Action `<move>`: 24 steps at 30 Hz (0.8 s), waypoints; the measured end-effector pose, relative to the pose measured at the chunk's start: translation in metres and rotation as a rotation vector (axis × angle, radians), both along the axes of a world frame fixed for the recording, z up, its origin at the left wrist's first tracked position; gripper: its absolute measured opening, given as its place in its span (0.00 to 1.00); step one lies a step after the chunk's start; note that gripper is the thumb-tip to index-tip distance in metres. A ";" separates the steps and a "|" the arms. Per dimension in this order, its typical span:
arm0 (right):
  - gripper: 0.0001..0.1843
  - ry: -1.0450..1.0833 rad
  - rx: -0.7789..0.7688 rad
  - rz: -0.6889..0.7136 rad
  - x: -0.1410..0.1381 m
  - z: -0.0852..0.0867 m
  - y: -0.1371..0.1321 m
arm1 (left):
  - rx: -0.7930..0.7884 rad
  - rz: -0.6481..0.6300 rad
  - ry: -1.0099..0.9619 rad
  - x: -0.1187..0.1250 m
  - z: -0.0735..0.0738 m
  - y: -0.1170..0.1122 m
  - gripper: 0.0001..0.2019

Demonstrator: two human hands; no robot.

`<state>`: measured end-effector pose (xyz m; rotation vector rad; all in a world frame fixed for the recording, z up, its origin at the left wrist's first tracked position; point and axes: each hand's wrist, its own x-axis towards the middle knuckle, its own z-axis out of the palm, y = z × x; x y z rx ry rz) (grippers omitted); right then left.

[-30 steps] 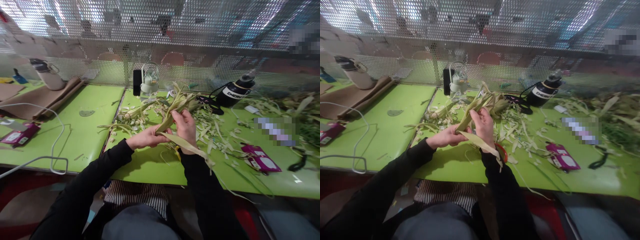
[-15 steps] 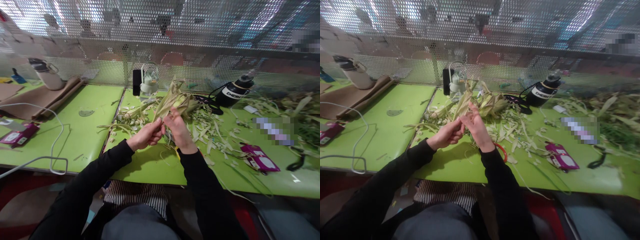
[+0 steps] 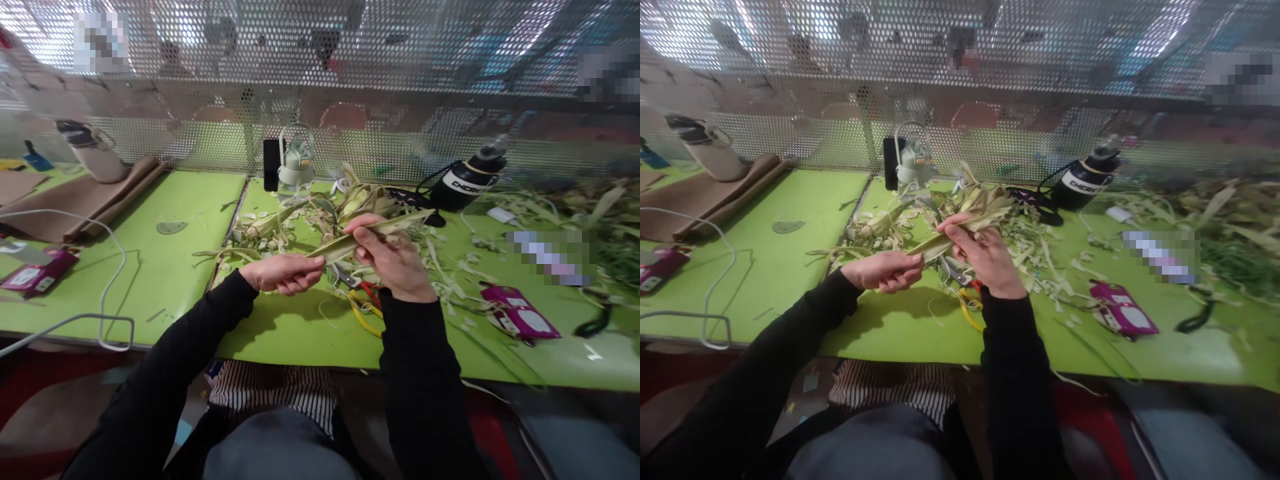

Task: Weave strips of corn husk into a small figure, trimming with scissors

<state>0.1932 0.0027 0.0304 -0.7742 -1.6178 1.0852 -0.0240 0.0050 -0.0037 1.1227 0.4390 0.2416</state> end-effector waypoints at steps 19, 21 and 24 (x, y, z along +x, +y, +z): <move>0.10 -0.028 -0.122 -0.225 -0.003 -0.013 0.019 | -0.166 0.186 -0.013 0.009 -0.007 0.007 0.20; 0.08 -0.015 -0.121 -0.243 -0.004 -0.013 0.020 | -0.146 0.196 -0.005 0.011 -0.008 0.007 0.20; 0.08 0.003 -0.120 -0.264 -0.005 -0.013 0.020 | -0.151 0.181 0.019 0.012 -0.007 0.007 0.21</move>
